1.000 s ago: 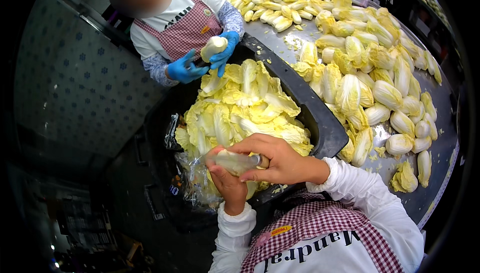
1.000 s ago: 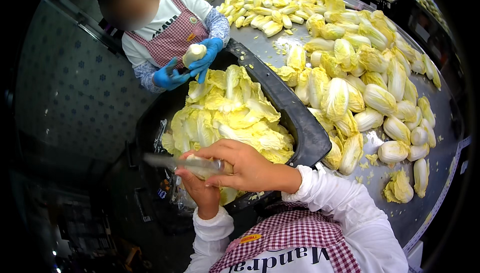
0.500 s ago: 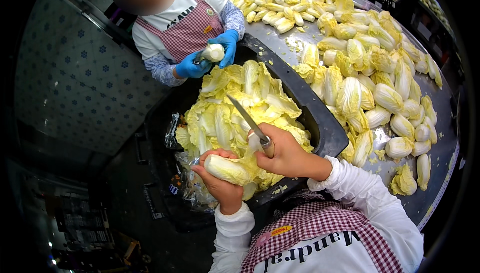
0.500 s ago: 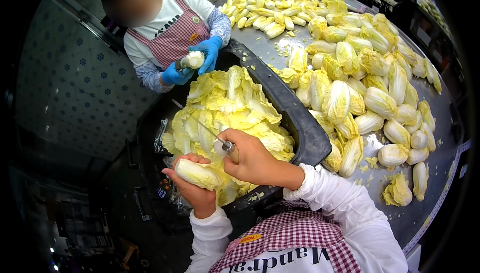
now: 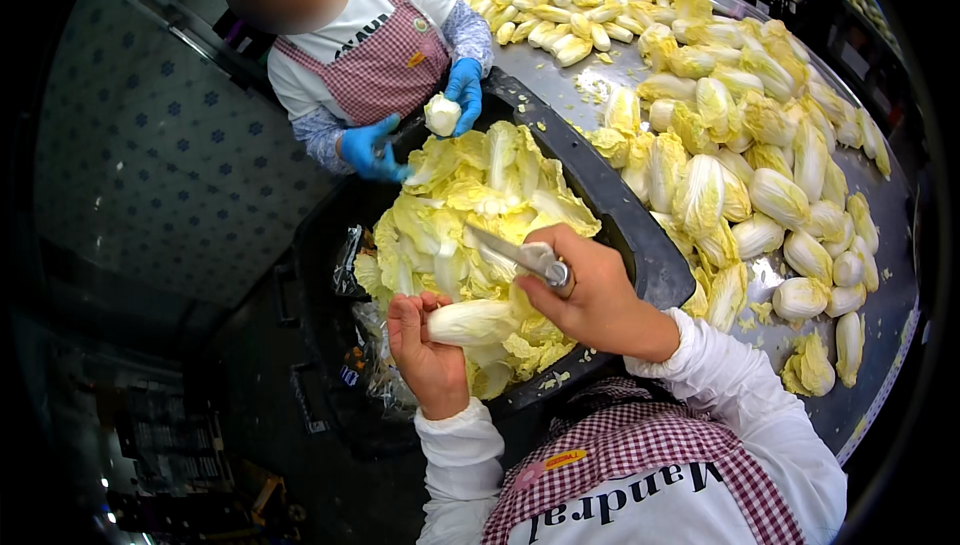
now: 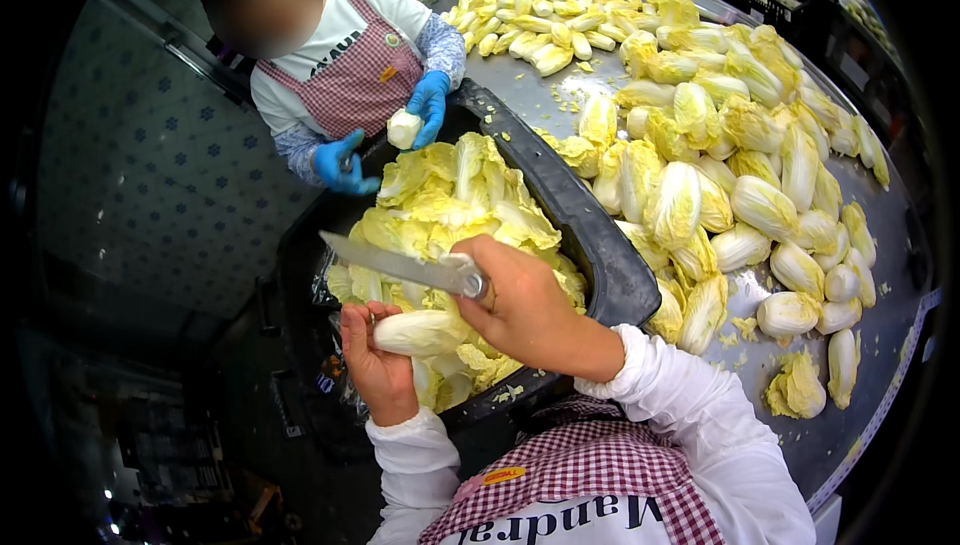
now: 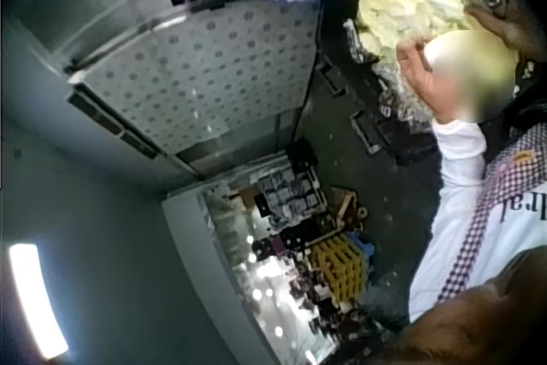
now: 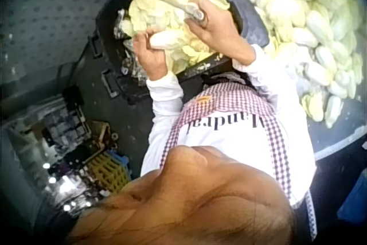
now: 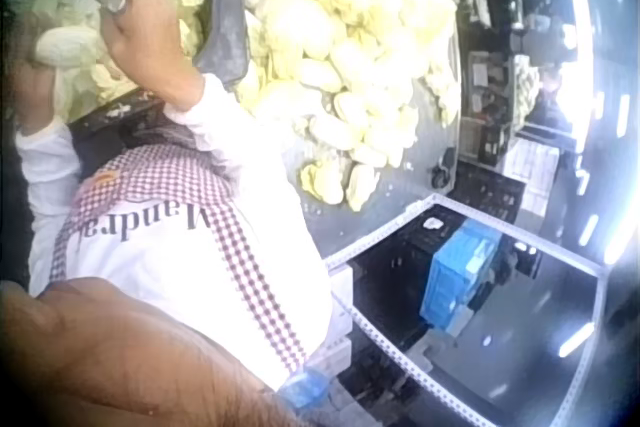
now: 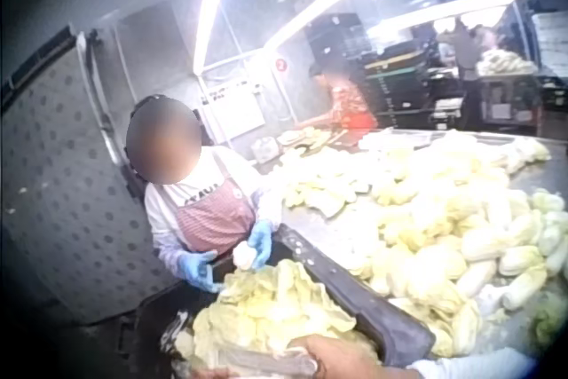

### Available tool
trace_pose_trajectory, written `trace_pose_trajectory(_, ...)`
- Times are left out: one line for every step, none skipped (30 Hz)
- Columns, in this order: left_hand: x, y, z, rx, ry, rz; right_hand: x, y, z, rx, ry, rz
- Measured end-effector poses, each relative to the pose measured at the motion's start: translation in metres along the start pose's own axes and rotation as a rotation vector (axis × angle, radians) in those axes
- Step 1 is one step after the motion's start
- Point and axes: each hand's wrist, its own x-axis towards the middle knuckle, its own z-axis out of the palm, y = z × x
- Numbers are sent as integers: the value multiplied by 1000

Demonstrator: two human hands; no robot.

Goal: The person uses a knife to trim the root ends of napa cabbages, discarding loose leaves and placing the trimmed heads into a container.

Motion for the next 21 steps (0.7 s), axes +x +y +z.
trace_pose_trajectory(4,-1,-8,-62,16,-33,2,0,-2,-17,26,3)
trace_pose_trajectory(5,-5,-17,-113,-100,-58,3,-3,-2,61,1,66)
trace_pose_trajectory(2,-8,-8,-107,-79,-120,4,-3,0,84,-20,80)
trace_pose_trajectory(-3,-17,10,-105,-59,-192,3,-1,2,100,-36,99)
trace_pose_trajectory(-7,-25,21,-101,-40,-265,2,3,3,116,-52,119)
trace_pose_trajectory(-9,-35,14,-16,-17,-326,3,11,5,90,-85,135)
trace_pose_trajectory(-12,-40,9,255,-40,-242,3,19,4,14,-89,97)
trace_pose_trajectory(-16,-43,4,524,-63,-154,4,26,2,-61,-93,58)
trace_pose_trajectory(-19,-45,-3,793,-82,-58,7,30,0,-132,-101,16)
trace_pose_trajectory(-18,-40,-13,868,-185,-84,9,36,-9,-210,-162,100)
trace_pose_trajectory(-21,-32,-20,959,-332,-87,10,41,-14,-243,-180,109)
trace_pose_trajectory(-26,-18,-11,1042,-487,-92,10,46,-22,-280,-195,122)
trace_pose_trajectory(-32,-5,4,1126,-643,-89,10,51,-26,-313,-208,129)
trace_pose_trajectory(-38,6,26,1205,-751,-15,9,55,-30,-307,-191,113)
trace_pose_trajectory(-38,5,28,1341,-895,82,8,54,-31,-285,-200,128)
trace_pose_trajectory(-36,3,29,1472,-1042,184,7,53,-33,-265,-209,144)
trace_pose_trajectory(-35,0,29,1597,-1190,292,7,51,-34,-245,-218,160)
trace_pose_trajectory(-33,-5,23,1630,-1257,276,6,46,-34,-220,-242,172)
trace_pose_trajectory(-28,-11,16,1635,-1290,278,6,40,-35,-199,-263,182)
trace_pose_trajectory(-21,-16,9,1640,-1323,279,5,36,-36,-178,-283,192)
trace_pose_trajectory(-16,-17,10,1641,-1364,280,3,37,-37,-148,-278,173)
